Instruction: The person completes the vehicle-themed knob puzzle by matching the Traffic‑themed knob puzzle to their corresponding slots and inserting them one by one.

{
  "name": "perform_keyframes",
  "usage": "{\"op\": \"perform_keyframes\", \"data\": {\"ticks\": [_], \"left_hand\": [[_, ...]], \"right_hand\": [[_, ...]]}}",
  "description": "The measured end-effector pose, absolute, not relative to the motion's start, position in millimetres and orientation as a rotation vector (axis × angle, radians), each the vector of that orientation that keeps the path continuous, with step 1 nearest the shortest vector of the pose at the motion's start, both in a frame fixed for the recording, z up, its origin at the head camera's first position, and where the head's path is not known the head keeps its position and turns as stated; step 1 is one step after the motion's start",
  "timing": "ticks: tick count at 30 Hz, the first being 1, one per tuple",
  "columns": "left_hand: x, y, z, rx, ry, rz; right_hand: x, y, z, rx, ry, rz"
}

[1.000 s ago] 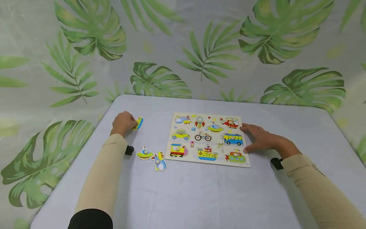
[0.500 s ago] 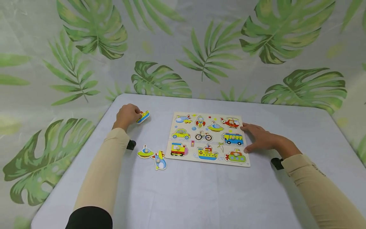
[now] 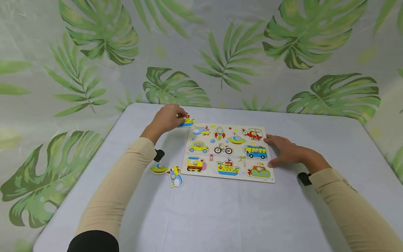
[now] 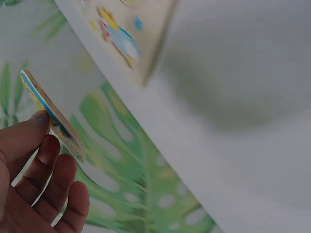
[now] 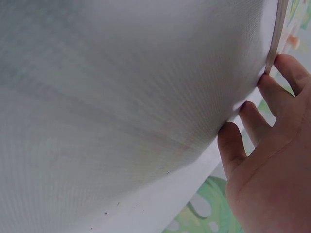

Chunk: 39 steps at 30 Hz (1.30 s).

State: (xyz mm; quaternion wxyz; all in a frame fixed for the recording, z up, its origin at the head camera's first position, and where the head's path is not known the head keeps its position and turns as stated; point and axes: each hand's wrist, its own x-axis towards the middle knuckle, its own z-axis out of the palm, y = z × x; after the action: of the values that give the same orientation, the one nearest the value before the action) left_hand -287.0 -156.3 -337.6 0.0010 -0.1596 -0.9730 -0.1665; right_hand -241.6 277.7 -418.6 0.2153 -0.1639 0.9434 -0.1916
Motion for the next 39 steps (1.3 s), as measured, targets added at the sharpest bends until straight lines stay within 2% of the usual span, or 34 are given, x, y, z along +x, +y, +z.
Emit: {"op": "perform_keyframes", "data": {"ticks": [8,17,26,39], "left_hand": [[-256.4,-104.8,-329.3,-0.881,-3.008,-0.455],[-209.7,-56.6,-339.9,-1.273,-2.916,-0.363],[-202.2,-47.8,-353.0,-1.323,-2.91,-0.377],[-208.1,-37.5,-395.0,-1.276,-3.032,-0.483]], "right_hand": [[-240.6,276.2,-416.9,-0.455,2.612,-0.543],[-242.6,277.7,-418.9,-0.45,2.608,-0.538],[-242.6,277.1,-418.5,-0.46,2.602,-0.543],[-241.8,276.8,-419.1,-0.461,2.606,-0.539]]}}
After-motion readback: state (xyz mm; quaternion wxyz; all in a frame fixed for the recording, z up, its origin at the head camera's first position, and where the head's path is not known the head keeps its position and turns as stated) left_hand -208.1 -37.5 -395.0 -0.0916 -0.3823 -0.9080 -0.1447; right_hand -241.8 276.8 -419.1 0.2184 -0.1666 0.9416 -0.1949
